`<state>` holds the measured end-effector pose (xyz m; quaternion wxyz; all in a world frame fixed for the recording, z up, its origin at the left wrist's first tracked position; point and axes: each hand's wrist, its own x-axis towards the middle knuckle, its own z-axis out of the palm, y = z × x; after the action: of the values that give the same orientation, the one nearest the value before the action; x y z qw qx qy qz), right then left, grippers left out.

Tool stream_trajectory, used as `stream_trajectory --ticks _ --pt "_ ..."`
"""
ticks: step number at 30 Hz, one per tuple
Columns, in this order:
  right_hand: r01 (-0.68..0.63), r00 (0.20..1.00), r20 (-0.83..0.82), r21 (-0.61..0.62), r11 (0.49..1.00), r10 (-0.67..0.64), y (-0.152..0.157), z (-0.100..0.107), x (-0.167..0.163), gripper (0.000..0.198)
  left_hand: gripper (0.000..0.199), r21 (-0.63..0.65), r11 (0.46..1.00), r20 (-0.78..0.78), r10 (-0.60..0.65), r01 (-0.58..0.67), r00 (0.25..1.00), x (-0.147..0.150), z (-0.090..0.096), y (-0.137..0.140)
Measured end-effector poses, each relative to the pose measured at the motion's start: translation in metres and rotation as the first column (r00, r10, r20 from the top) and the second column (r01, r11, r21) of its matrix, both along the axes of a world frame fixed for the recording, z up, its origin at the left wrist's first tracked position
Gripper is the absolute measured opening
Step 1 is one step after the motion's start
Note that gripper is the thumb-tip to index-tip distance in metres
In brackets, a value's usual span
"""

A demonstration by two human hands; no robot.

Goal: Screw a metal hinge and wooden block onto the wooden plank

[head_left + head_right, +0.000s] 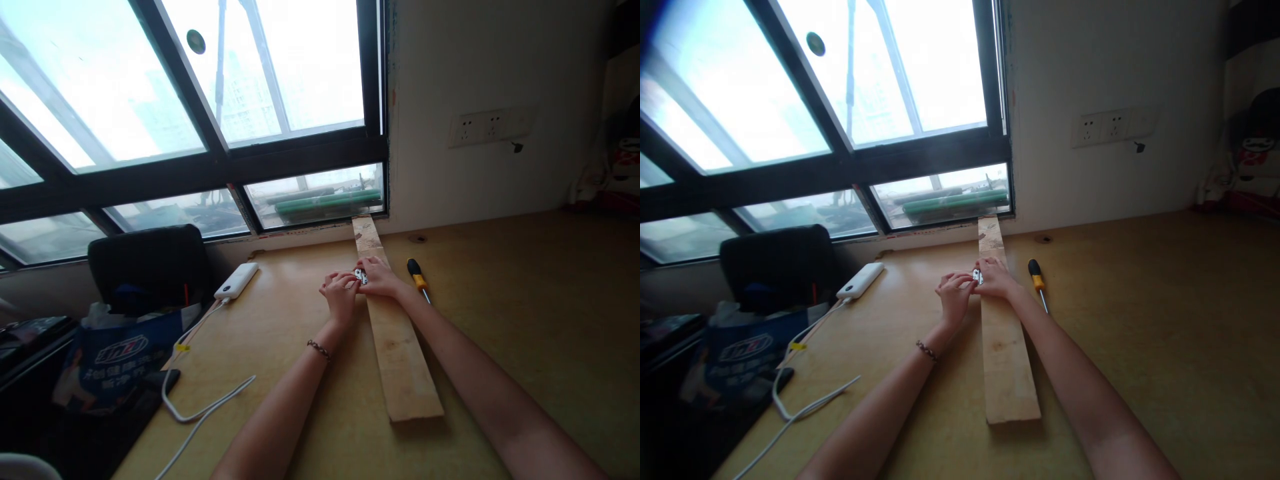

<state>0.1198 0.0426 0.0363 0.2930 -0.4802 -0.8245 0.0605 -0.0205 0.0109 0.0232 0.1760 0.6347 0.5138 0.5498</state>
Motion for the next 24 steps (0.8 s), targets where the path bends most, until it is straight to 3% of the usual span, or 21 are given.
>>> stream_trajectory --ticks 8,17,24 --pt "-0.004 1.0 -0.002 0.009 1.0 0.004 -0.001 0.0 0.0 0.057 0.008 0.006 0.994 -0.211 0.108 -0.11 0.972 -0.001 -0.009 0.004" --pt "-0.012 1.0 0.001 0.014 1.0 0.012 0.002 -0.002 0.0 0.056 0.014 0.003 0.99 -0.245 0.14 -0.144 0.959 -0.001 -0.012 0.005" --pt "-0.016 1.0 -0.006 0.025 1.0 0.016 0.003 -0.004 0.0 0.054 0.018 -0.027 0.995 -0.294 0.086 -0.099 0.952 -0.002 -0.008 0.004"
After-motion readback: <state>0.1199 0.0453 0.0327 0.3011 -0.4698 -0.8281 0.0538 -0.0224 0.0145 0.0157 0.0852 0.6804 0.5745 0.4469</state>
